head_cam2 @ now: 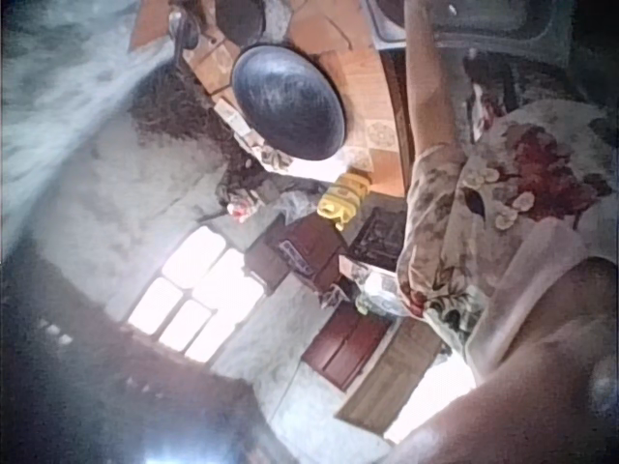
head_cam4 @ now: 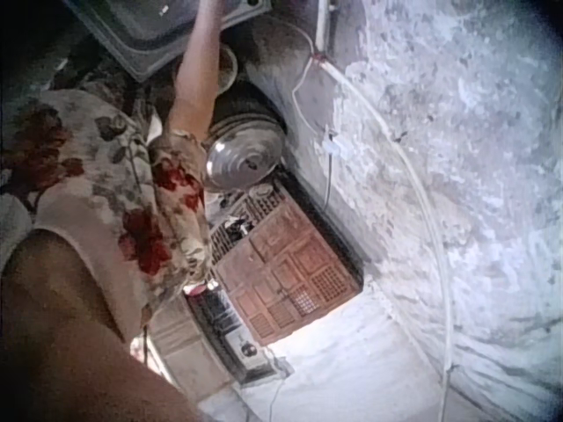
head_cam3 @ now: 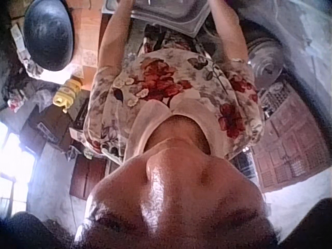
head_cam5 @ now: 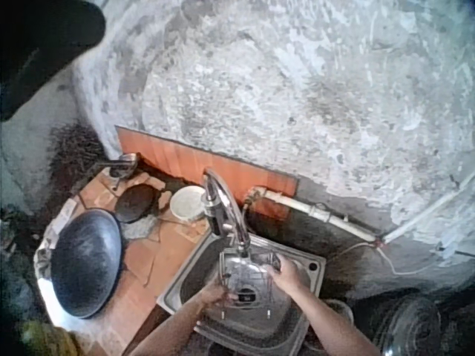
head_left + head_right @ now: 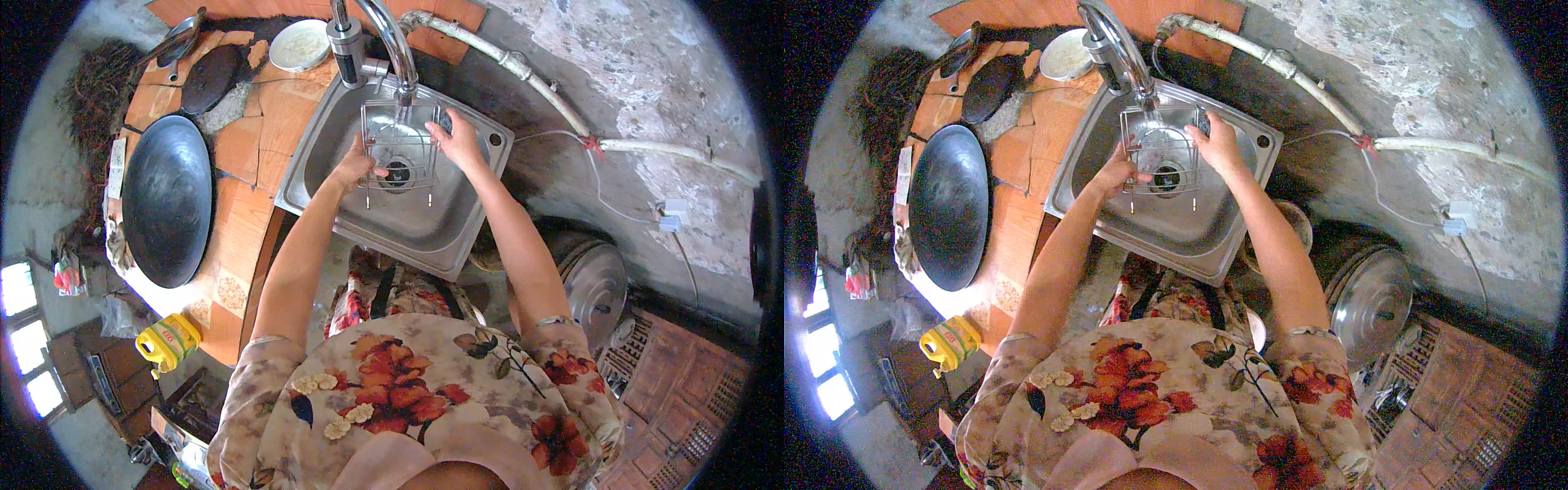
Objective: The person washes a metal rack in a sink using a scrub pad and water, scrubbing the wires and frame from multiple angles before rinsing it under the faucet.
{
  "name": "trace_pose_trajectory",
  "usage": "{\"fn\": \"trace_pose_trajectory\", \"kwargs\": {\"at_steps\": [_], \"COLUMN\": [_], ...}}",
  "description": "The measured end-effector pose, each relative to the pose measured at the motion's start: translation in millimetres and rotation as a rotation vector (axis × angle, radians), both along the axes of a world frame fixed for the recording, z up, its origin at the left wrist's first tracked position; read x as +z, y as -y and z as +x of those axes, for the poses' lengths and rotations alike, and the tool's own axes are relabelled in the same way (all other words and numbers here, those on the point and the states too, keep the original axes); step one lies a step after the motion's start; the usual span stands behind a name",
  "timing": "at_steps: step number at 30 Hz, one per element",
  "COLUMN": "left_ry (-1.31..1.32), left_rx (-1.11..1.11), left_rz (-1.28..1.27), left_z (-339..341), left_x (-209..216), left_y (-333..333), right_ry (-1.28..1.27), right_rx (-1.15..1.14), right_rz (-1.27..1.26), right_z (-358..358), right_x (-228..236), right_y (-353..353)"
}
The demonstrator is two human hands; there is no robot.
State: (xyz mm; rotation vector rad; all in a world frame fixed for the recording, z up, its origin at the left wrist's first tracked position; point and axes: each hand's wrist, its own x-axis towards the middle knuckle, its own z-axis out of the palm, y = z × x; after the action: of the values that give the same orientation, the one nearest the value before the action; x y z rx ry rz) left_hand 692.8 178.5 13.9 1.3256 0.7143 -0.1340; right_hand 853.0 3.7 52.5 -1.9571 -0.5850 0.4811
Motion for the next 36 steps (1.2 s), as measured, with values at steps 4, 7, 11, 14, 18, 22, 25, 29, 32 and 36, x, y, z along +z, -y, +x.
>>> {"fn": "trace_pose_trajectory", "kwargs": {"at_steps": [4,7,11,14,18,22,25,29,32,36], "left_ry": [-0.109,-0.231,-0.344,-0.31,-0.301,-0.205,-0.06,0.048,0.267,0.435], "left_rx": [0.15,0.206,0.051,0.055,-0.036,-0.152,-0.068,-0.134,-0.162,-0.351], "left_rz": [-0.169,-0.232,-0.239,-0.246,-0.17,0.312,0.895,1.334,1.464,1.528], "left_z": [5,8,16,17,15,9,4,11,7,4], "left_x": [-18,-6,40,24,44,46,40,71,56,53], "left_y": [-5,-2,13,8,14,2,32,77,74,68], "right_ry": [0.682,0.8,0.894,0.846,0.687,0.166,-0.917,-1.295,-1.359,-1.722], "right_rx": [-0.167,-0.065,0.26,0.483,0.427,0.004,-0.215,-0.382,-0.465,-0.411], "right_rz": [0.012,0.042,-0.167,-0.053,0.105,0.096,0.493,0.659,0.486,0.429], "right_z": [-18,-40,-48,-61,-48,-20,-33,-50,-53,-54], "right_x": [5,31,23,26,20,-10,24,47,39,10], "right_y": [-7,0,-14,-32,-17,21,22,31,45,65]}}
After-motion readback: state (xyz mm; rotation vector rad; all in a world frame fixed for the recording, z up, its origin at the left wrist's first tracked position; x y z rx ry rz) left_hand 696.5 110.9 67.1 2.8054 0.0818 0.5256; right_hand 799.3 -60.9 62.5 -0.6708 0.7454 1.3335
